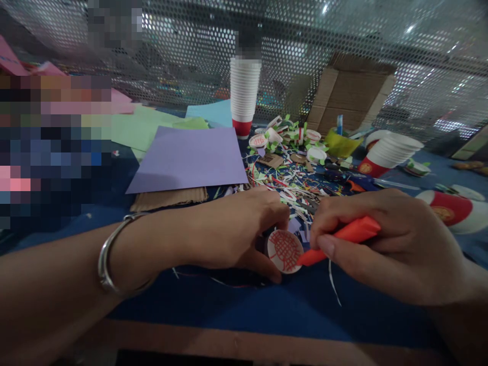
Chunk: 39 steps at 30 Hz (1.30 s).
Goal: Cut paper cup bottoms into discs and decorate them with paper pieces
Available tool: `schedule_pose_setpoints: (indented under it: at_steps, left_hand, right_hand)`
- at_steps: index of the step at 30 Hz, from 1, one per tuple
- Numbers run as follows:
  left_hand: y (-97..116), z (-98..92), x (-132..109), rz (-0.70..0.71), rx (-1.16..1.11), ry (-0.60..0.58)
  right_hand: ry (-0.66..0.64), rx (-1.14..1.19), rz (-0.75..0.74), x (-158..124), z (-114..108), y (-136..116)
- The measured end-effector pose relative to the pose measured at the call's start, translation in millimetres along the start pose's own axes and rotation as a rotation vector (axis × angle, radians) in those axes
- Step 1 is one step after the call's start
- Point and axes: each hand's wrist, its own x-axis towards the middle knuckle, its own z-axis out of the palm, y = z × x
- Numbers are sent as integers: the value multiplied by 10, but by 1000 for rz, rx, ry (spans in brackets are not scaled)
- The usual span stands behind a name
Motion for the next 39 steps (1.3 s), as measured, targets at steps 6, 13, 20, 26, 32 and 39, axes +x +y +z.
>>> schedule_pose_setpoints:
  at_steps: [6,13,20,26,32,39]
  left_hand:
    - [-4,17,-1,27,2,16]
    - [-17,26,8,22,23,0]
    - [10,6,13,11,26,-11]
    - [29,-11,21,9,36,-10]
    - [2,12,4,44,35,9]
    - [31,-19,11,8,18,-20]
  right_hand:
    - [26,57,-5,5,14,-34]
    - [6,63,13,9,60,-24]
    - [-36,61,-2,20,48,-7]
    - [-27,102,-8,7,41,-6]
    - [-16,72,2,19,48,-12]
    - [-42,108,13,9,64,-26]
